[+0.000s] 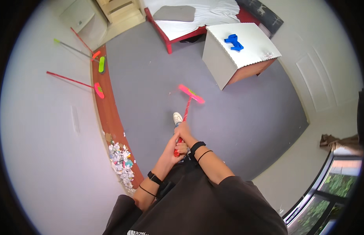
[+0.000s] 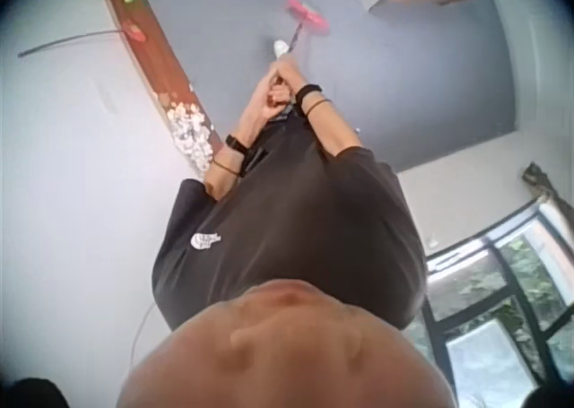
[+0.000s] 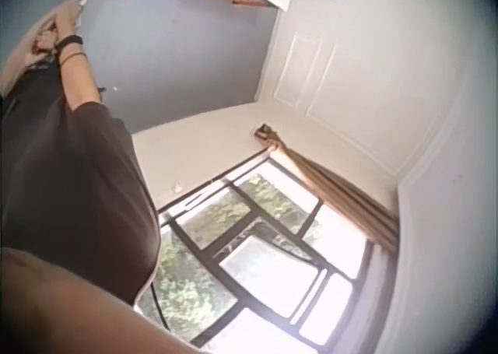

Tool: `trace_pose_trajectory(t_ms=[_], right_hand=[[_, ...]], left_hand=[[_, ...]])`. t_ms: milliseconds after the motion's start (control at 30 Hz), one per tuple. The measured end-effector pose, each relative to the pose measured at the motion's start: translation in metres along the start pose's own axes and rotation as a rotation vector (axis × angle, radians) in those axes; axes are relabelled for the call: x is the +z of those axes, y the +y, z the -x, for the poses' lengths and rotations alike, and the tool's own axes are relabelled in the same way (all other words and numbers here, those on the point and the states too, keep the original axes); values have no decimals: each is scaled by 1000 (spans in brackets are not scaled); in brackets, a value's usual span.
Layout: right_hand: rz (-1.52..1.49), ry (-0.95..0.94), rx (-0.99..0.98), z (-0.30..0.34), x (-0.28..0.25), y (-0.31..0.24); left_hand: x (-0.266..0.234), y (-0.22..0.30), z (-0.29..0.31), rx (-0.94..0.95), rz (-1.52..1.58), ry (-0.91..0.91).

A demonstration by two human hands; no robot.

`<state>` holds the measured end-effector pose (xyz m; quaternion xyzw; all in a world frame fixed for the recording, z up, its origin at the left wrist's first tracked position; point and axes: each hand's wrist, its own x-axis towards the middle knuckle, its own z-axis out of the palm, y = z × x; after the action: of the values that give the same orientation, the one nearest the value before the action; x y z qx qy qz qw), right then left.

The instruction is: Sweeping paper scraps and trash into a pile using a broom.

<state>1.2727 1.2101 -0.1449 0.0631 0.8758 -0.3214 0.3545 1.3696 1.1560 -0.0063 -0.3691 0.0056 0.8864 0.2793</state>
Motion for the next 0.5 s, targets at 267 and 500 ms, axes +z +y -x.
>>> trace_pose_trajectory(t_ms=[267, 500], right_hand=[[285, -36, -11, -92, -26, -81], [935, -500, -611, -154, 44, -169]], left_hand=[[26, 111, -62, 2, 211, -9], [8, 215, -46, 103, 767, -135]])
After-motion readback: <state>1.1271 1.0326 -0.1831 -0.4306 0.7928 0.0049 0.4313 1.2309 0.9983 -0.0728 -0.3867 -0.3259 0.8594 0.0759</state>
